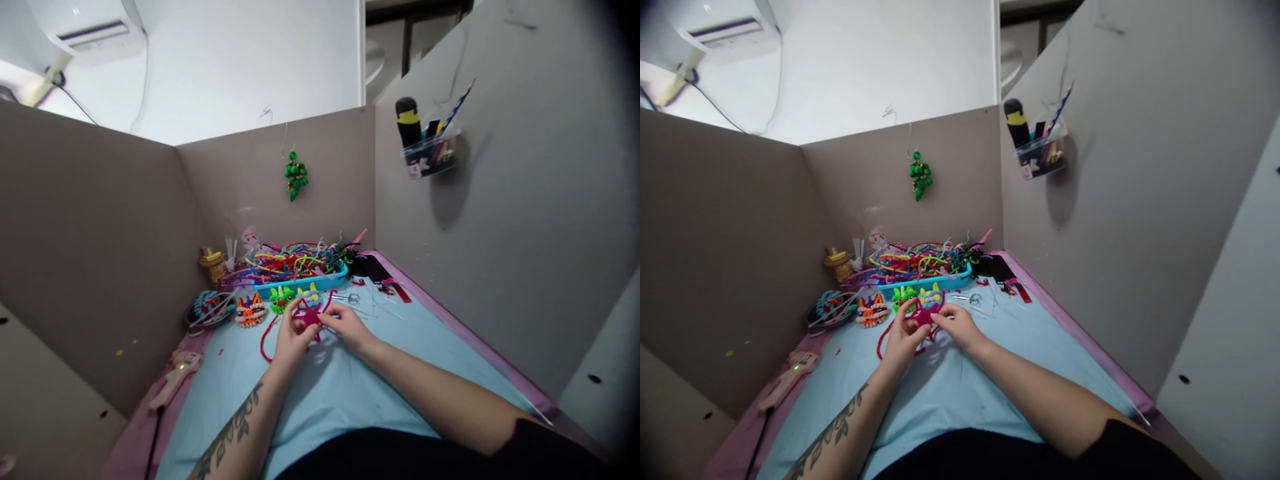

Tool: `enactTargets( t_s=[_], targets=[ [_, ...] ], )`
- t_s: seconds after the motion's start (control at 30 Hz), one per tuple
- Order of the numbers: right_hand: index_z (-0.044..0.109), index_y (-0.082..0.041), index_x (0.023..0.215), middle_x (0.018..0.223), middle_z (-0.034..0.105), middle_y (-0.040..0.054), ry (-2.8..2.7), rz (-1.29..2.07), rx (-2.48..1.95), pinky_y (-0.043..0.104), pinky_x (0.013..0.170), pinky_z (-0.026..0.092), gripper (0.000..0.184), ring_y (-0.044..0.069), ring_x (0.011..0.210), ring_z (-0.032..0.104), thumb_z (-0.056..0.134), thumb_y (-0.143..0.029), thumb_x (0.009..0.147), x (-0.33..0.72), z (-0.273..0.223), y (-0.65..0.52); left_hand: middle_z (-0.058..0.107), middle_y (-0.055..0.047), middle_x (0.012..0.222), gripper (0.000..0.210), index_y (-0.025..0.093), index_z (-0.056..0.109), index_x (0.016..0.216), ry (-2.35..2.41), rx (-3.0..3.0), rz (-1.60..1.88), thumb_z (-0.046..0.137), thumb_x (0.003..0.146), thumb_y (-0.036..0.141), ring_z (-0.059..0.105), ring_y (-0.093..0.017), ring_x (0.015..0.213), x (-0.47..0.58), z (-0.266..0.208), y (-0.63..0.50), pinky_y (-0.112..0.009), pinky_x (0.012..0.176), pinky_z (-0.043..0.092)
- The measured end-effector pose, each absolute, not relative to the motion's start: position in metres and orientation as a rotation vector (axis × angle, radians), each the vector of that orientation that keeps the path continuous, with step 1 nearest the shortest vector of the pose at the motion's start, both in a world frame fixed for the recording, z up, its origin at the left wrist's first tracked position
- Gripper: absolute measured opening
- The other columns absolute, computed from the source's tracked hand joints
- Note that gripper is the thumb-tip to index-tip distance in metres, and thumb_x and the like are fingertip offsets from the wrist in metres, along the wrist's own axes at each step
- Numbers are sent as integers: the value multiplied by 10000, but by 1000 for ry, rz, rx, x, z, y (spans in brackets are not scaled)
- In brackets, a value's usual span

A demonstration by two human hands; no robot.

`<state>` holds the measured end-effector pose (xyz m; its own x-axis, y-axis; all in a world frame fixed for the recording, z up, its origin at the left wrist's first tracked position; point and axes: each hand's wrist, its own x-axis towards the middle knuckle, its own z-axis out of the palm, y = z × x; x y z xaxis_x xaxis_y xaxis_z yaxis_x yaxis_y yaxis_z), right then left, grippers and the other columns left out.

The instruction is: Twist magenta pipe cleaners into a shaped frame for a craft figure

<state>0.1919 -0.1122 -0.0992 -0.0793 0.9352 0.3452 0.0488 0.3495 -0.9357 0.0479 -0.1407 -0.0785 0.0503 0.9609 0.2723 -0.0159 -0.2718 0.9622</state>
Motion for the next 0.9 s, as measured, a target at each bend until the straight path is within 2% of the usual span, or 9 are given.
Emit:
enactTargets(
  t_s=[0.1, 0.2, 0.3, 0.4, 0.57, 0.73, 0.9],
  targets=[
    [539, -185, 645, 648, 544, -7, -1549, 598, -977, 285, 678, 410, 153, 155, 671, 512, 589, -299, 734, 194, -97, -118, 436, 106, 497, 649, 178, 384, 1204, 1015, 1324, 1414, 692, 639, 258, 420, -62, 418, 46, -85, -134, -170, 436, 301],
    [605, -199, 798, 765, 608, 34, -1710, 339, -888, 326, 754, 420, 62, 187, 780, 538, 560, -238, 779, 195, -94, -126, 483, 91, 539, 613, 186, 396, 1170, 1006, 1247, 1453, 692, 640, 269, 468, -70, 467, 42, -91, -128, -175, 482, 341],
    [625, -228, 983, 913, 641, 67, -1827, 202, -818, 383, 828, 415, 203, 216, 882, 539, 508, -196, 820, 195, -94, -130, 509, 84, 558, 599, 185, 409, 1137, 1011, 1200, 1463, 701, 623, 276, 488, -76, 485, 41, -92, -126, -187, 506, 362],
    [613, -254, 1074, 977, 646, 71, -1871, 139, -837, 412, 840, 418, 282, 227, 917, 534, 473, -182, 840, 196, -96, -129, 511, 84, 549, 607, 177, 416, 1128, 1010, 1195, 1441, 710, 607, 281, 494, -81, 486, 41, -90, -128, -194, 513, 367],
    [638, -278, 1049, 948, 667, 54, -1907, 116, -874, 410, 815, 428, 280, 223, 896, 541, 463, -182, 852, 197, -98, -126, 497, 96, 529, 613, 173, 414, 1133, 972, 1196, 1424, 715, 609, 277, 477, -70, 478, 44, -87, -130, -183, 513, 349],
    [655, -250, 984, 898, 652, 61, -1865, 177, -859, 392, 809, 426, 214, 218, 884, 526, 515, -202, 829, 195, -98, -125, 499, 92, 550, 596, 186, 406, 1138, 970, 1218, 1406, 706, 629, 264, 497, -78, 504, 44, -88, -131, -191, 529, 368],
    [649, -216, 819, 832, 596, 53, -1830, 278, -883, 374, 800, 410, 114, 211, 865, 503, 548, -178, 783, 194, -99, -122, 480, 89, 556, 611, 194, 400, 1156, 967, 1277, 1376, 709, 634, 267, 482, -77, 499, 45, -89, -131, -183, 505, 344]
  ],
)
